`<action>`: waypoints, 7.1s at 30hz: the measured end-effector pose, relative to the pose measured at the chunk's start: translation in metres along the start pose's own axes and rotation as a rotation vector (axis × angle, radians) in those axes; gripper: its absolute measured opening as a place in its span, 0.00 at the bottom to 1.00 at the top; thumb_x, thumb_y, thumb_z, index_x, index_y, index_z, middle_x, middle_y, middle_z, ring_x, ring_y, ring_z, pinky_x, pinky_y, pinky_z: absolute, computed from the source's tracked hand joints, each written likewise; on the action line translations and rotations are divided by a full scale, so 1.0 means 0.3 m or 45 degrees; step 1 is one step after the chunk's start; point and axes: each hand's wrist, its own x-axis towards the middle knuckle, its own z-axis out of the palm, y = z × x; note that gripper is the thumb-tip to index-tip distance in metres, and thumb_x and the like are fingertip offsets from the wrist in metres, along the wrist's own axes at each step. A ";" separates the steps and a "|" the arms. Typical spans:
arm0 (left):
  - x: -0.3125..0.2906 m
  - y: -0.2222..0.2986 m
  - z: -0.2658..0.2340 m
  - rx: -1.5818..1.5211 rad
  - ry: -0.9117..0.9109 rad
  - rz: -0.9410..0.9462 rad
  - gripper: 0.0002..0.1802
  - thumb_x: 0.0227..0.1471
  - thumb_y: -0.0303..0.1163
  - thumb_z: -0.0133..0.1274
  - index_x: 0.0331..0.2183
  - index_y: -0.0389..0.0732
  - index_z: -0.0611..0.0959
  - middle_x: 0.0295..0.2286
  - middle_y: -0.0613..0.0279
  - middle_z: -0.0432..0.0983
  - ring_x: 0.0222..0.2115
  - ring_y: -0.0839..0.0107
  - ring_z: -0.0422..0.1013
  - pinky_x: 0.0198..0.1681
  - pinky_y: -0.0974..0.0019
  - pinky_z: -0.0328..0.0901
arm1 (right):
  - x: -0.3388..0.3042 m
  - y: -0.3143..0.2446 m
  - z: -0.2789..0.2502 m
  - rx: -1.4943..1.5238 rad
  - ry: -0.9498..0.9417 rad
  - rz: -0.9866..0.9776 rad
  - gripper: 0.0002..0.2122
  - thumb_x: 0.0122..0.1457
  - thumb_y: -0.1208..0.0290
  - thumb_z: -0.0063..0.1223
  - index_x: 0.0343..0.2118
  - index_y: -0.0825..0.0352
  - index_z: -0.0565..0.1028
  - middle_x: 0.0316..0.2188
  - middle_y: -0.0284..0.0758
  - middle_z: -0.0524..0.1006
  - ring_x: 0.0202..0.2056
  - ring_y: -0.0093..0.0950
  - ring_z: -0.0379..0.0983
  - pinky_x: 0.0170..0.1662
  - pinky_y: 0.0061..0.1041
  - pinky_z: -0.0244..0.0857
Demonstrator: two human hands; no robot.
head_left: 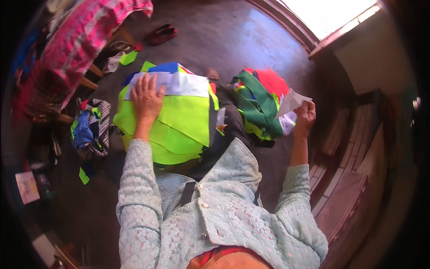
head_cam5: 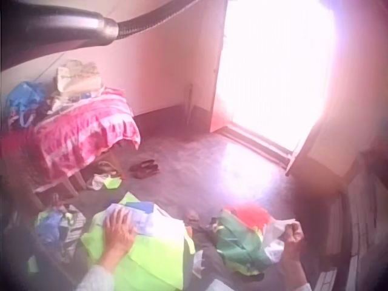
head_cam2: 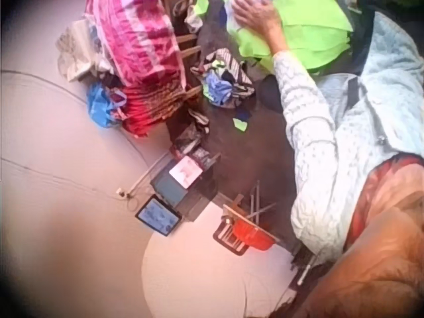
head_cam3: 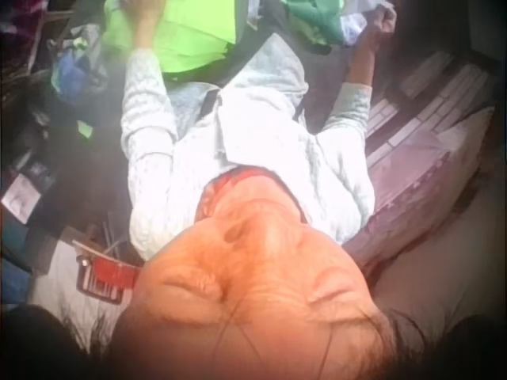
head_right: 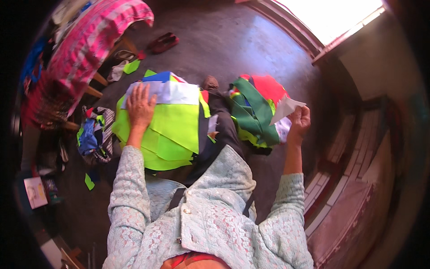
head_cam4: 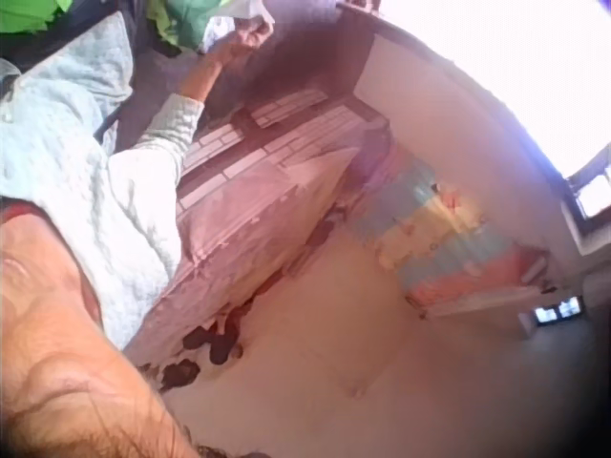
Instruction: The person sits on the floor and stacks colorful fabric pieces by hand. They pick up individual pieces from a pile and place them onto a growing stack on their lap, smoothing each layer as they go.
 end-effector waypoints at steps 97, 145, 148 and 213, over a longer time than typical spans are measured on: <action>0.006 -0.022 0.010 0.104 -0.094 0.022 0.32 0.57 0.59 0.41 0.58 0.53 0.68 0.58 0.63 0.61 0.60 0.62 0.55 0.60 0.50 0.49 | -0.020 0.376 -0.283 0.587 0.258 0.468 0.06 0.54 0.78 0.49 0.35 0.66 0.74 0.25 0.30 0.76 0.26 0.21 0.74 0.30 0.20 0.68; -0.370 0.181 -0.464 -2.480 -0.518 -0.707 0.20 0.49 0.23 0.59 0.46 0.38 0.77 0.40 0.66 0.77 0.39 0.78 0.72 0.46 0.69 0.68 | -0.543 -0.110 0.463 1.429 -1.073 0.822 0.26 0.56 0.61 0.48 0.58 0.63 0.62 0.60 0.36 0.63 0.60 0.36 0.60 0.62 0.42 0.51; -0.312 0.059 -0.437 -2.164 -0.438 -0.533 0.21 0.49 0.21 0.56 0.48 0.37 0.76 0.40 0.66 0.77 0.40 0.77 0.72 0.46 0.68 0.67 | -0.509 -0.179 0.484 1.547 -1.148 0.648 0.18 0.60 0.67 0.44 0.52 0.64 0.64 0.55 0.44 0.68 0.56 0.41 0.65 0.57 0.42 0.60; -0.202 -0.249 -0.315 -0.716 -0.323 -0.313 0.17 0.46 0.35 0.62 0.36 0.33 0.81 0.35 0.59 0.71 0.28 0.71 0.72 0.34 0.69 0.69 | -0.443 0.127 0.382 -0.975 -0.913 -0.670 0.09 0.48 0.70 0.60 0.34 0.61 0.77 0.46 0.30 0.76 0.48 0.35 0.67 0.51 0.34 0.56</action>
